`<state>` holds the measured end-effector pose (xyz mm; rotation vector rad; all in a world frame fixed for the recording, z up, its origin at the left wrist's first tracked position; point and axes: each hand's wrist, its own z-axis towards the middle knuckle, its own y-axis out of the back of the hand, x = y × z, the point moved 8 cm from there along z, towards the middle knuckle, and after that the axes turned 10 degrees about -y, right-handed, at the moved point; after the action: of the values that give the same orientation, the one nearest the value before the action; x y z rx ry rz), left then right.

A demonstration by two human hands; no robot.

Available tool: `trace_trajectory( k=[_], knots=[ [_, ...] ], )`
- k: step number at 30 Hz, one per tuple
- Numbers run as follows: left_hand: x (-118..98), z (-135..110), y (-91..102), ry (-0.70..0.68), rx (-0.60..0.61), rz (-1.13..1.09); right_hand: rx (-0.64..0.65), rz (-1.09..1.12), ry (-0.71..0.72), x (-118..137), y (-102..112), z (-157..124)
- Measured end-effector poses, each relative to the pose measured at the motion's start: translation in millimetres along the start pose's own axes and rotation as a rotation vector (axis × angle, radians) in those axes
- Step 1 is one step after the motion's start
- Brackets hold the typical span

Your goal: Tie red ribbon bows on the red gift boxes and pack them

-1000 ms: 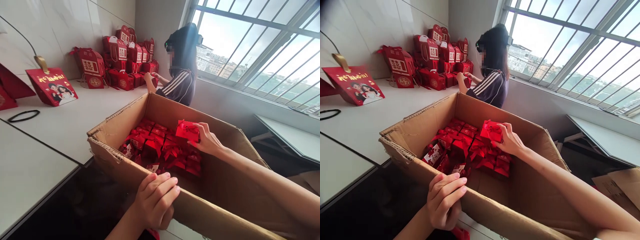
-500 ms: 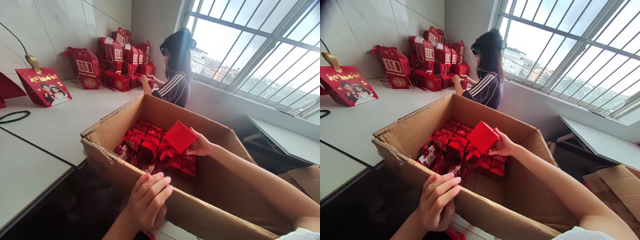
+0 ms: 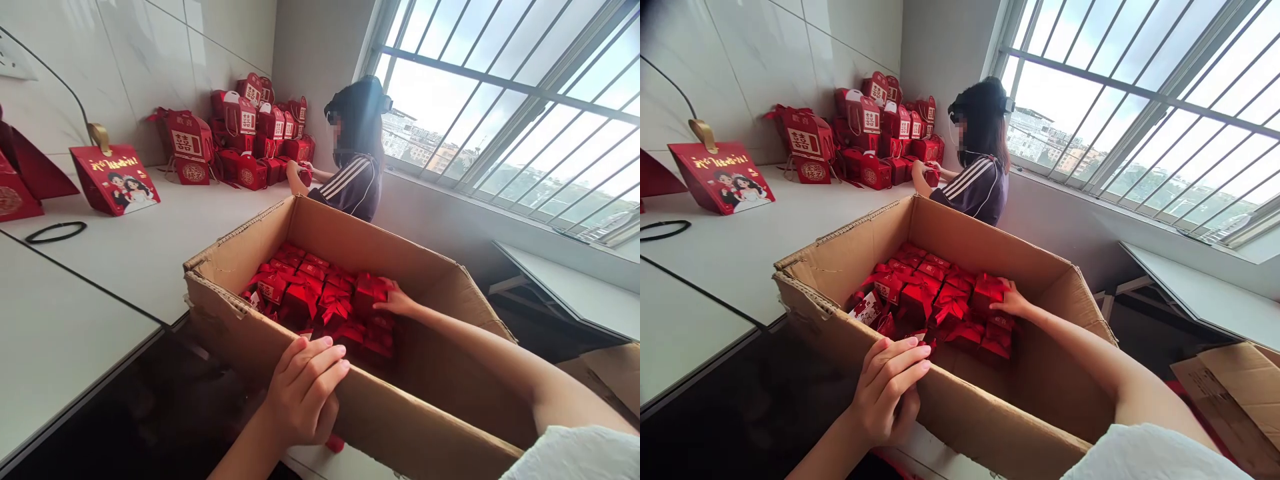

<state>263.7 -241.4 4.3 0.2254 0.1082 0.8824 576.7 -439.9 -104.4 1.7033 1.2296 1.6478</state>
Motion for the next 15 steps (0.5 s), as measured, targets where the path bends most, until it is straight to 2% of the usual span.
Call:
trace_trajectory(
  k=[4,7,11,15],
  knots=[
    [-1.1,0.1,0.8,0.010,0.006,0.000,-0.048,-0.061,-0.009,-14.8,-40.9,0.2],
    [-1.7,0.1,0.6,0.014,0.002,-0.005,-0.096,-0.093,-0.036,-21.2,-56.9,3.3],
    [-0.5,0.9,1.2,0.029,-0.034,0.008,-0.085,-0.167,-0.042,-19.2,-61.5,11.9],
    [1.3,4.1,1.9,0.022,-0.008,0.002,-0.007,-0.262,0.022,-6.5,-48.2,9.8]
  ],
)
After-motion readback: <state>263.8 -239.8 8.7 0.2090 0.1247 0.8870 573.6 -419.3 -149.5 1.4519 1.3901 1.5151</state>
